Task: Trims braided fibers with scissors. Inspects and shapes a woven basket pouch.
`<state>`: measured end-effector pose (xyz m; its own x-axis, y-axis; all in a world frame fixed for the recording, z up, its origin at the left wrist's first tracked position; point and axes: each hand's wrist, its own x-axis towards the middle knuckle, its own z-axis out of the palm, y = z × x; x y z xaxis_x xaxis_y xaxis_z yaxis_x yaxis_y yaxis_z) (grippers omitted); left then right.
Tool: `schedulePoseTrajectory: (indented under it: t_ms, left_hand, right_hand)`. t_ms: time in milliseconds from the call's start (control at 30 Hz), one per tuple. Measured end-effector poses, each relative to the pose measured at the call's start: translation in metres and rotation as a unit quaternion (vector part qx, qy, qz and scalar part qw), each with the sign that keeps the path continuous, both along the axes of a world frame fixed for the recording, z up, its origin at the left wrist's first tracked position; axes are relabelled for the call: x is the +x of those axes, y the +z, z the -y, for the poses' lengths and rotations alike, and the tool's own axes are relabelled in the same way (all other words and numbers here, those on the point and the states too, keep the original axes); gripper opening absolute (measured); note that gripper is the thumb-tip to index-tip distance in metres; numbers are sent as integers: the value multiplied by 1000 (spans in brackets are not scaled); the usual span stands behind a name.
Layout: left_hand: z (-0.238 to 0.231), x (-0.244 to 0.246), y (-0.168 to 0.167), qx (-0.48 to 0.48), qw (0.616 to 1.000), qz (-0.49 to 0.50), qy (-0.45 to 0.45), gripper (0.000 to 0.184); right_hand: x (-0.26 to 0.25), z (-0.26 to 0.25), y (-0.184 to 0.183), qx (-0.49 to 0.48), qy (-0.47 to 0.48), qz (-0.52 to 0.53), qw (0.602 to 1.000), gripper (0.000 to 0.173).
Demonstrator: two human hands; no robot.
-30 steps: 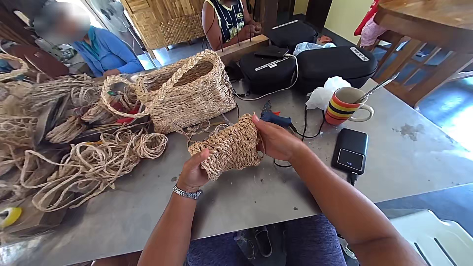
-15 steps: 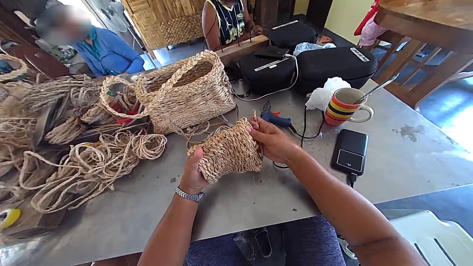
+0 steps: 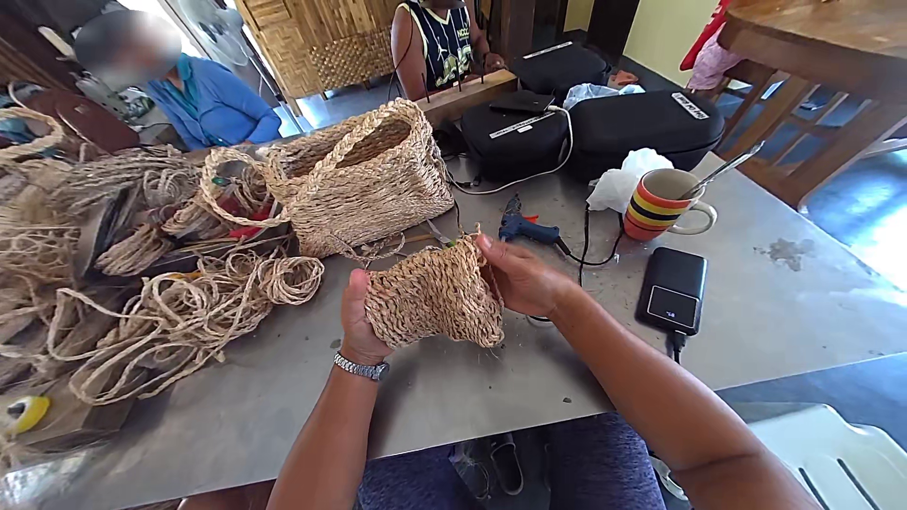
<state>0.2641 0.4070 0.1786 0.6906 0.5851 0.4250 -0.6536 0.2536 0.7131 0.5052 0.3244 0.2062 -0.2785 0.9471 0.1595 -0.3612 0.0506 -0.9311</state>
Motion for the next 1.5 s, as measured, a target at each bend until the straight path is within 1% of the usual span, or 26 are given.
schedulePoseTrajectory:
  t_ms: [33, 167, 233, 300, 400, 567, 600, 667, 700, 800, 867, 933, 1000, 1067, 1167, 1233, 1300, 1500]
  left_hand:
    - [0, 0, 0, -4, 1000, 5, -5, 54]
    - [1, 4, 1, -17, 1000, -8, -6, 59]
    - [1, 3, 0, -24, 999, -25, -4, 62]
    - [2, 4, -1, -27, 999, -31, -7, 63]
    - [4, 6, 1, -30, 999, -32, -10, 64]
    - [1, 7, 2, -34, 997, -59, -29, 71]
    - [1, 8, 2, -32, 997, -65, -37, 73]
    - [2, 10, 3, -38, 995, -74, -48, 75]
    - [3, 10, 2, -41, 995, -79, -53, 76]
    - [4, 13, 2, -53, 992, -102, -48, 77]
    - [2, 15, 2, -62, 990, -122, -46, 82]
    - [1, 17, 5, -55, 986, -156, -25, 88]
    - [2, 17, 6, -10, 979, -203, 29, 83]
    - [6, 20, 6, 33, 960, -258, 101, 71]
    - [13, 32, 10, 47, 929, -309, 197, 51]
    - [11, 36, 7, 60, 922, -307, 228, 45]
    - [11, 36, 7, 75, 919, -293, 251, 41]
    - [11, 35, 7, 103, 906, -293, 289, 37]
  right_hand:
    - [-1, 1, 0, 8, -5, -5, 1000, 39]
    - [-3, 1, 3, 26, -20, 8, 999, 21]
    - [-4, 0, 1, 33, -30, 14, 999, 16]
    - [-3, -1, -1, 32, -33, 13, 999, 14]
    - [-2, -2, -3, 20, -44, 19, 999, 15]
    - [3, -8, -7, 10, -116, 62, 991, 17]
    - [5, -9, -4, 14, -119, 63, 991, 20]
    - [6, -9, -2, 27, -123, 76, 989, 36]
    - [5, -8, -4, 39, -128, 100, 986, 40]
    - [1, -6, -10, 63, -164, 184, 967, 40]
    - [2, -10, -13, 61, -188, 195, 961, 43]
    - [4, -16, -15, 66, -222, 185, 955, 43]
    - [5, -22, -18, 81, -265, 167, 946, 43]
    - [4, -24, -20, 86, -298, 164, 936, 41]
    - [-2, -26, -23, 113, -347, 197, 910, 39]
    - [-5, -27, -27, 144, -379, 226, 886, 39]
    - [-7, -28, -28, 158, -389, 237, 876, 38]
    - [-15, -19, -24, 133, -367, 244, 888, 37]
